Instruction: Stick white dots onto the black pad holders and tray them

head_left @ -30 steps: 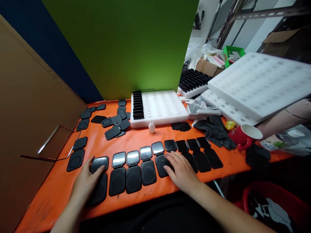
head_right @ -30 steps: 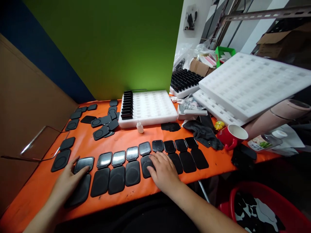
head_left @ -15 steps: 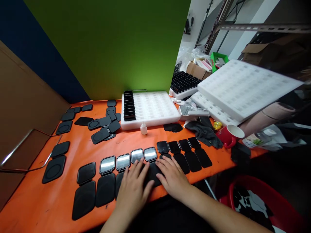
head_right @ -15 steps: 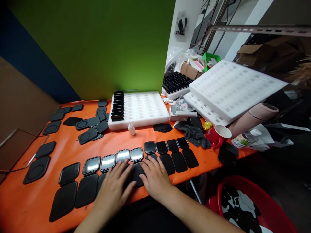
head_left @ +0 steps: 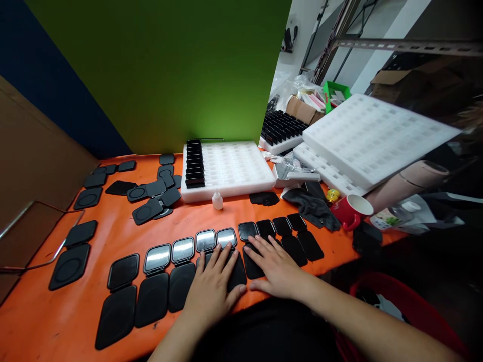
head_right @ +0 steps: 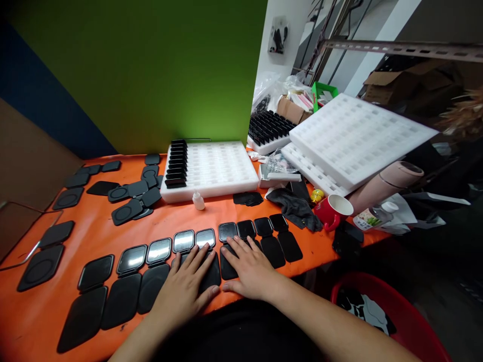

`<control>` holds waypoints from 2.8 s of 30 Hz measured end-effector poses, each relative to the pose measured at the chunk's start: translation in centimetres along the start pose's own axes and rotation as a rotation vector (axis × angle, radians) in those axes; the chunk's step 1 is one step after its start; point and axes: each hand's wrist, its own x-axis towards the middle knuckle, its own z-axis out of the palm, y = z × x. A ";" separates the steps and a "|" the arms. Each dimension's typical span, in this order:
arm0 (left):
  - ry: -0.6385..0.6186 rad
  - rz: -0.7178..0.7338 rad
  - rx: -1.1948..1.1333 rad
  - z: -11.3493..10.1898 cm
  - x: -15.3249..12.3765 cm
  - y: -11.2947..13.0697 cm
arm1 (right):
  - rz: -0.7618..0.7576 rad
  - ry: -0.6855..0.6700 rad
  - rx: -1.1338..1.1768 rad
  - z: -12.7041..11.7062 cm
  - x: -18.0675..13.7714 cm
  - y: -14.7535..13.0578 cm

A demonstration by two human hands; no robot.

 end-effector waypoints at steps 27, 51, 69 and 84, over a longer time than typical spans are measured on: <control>0.272 0.104 0.177 1.3 -1.5 0.1 | -0.144 0.520 -0.044 3.1 -1.8 0.2; 0.261 0.327 0.261 2.0 -0.8 -0.7 | 0.088 0.663 -0.167 4.4 -1.9 0.0; 0.310 0.336 0.239 2.2 -0.3 -0.9 | 0.074 0.664 -0.149 4.3 -2.0 0.1; 0.332 0.117 0.129 -0.2 -3.4 0.7 | -0.021 0.782 -0.185 6.1 -2.3 1.5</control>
